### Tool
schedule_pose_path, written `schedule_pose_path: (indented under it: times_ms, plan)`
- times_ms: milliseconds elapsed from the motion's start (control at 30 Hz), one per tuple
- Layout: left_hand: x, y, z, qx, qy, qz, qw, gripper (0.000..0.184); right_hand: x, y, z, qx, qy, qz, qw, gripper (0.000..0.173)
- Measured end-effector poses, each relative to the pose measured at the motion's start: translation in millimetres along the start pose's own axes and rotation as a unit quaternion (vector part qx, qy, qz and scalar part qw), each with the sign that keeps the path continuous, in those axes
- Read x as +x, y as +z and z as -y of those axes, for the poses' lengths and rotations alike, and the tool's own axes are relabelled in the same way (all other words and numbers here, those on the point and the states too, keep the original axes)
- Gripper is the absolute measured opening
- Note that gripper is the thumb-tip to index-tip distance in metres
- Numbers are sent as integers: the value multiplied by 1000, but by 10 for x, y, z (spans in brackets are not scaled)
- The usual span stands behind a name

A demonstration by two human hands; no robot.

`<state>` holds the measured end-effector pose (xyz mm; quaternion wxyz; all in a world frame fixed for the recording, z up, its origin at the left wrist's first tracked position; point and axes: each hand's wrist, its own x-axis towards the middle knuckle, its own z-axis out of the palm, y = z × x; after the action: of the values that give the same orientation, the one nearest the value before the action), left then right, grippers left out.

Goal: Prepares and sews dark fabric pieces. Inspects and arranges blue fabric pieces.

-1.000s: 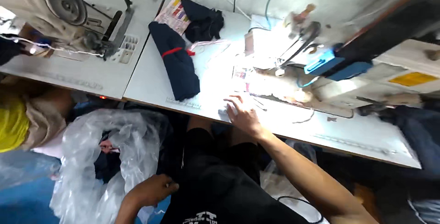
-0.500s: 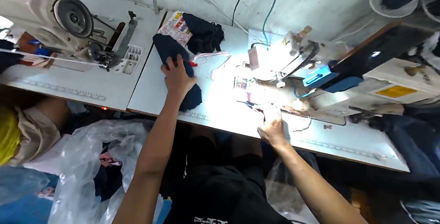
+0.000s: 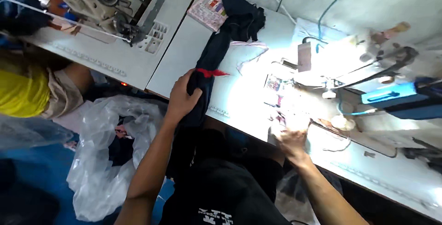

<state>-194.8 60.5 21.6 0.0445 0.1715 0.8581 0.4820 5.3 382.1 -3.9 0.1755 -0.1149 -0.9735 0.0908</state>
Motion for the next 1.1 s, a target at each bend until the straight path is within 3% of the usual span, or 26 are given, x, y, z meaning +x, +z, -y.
schedule_pose_path:
  times_ms: [200, 333, 500, 733, 833, 933, 1000, 1100]
  plan:
    - [-22, 65, -49, 30, 52, -21, 998, 65, 919, 50, 1193, 283, -90, 27, 955, 30]
    - [-7, 73, -224, 123, 60, -23, 990, 59, 1343, 305, 1540, 304, -134, 28, 943, 40]
    - [124, 191, -299, 120, 59, -61, 989, 45, 1554, 416, 1516, 366, -120, 49, 921, 22]
    - [108, 301, -251, 126, 80, -95, 984, 39, 1642, 325, 1419, 407, -92, 86, 904, 22]
    - [104, 295, -233, 119, 76, -90, 986, 39, 1509, 315, 1403, 354, -78, 43, 931, 21]
    - [135, 253, -190, 94, 66, -86, 990, 41, 1411, 203, 1387, 253, -104, 12, 962, 33]
    - [154, 299, -189, 91, 79, -94, 988, 43, 1453, 195, 1393, 237, -136, -14, 962, 25]
    - [143, 415, -204, 132, 95, -126, 979, 42, 1586, 307, 1337, 258, -173, 65, 948, 26]
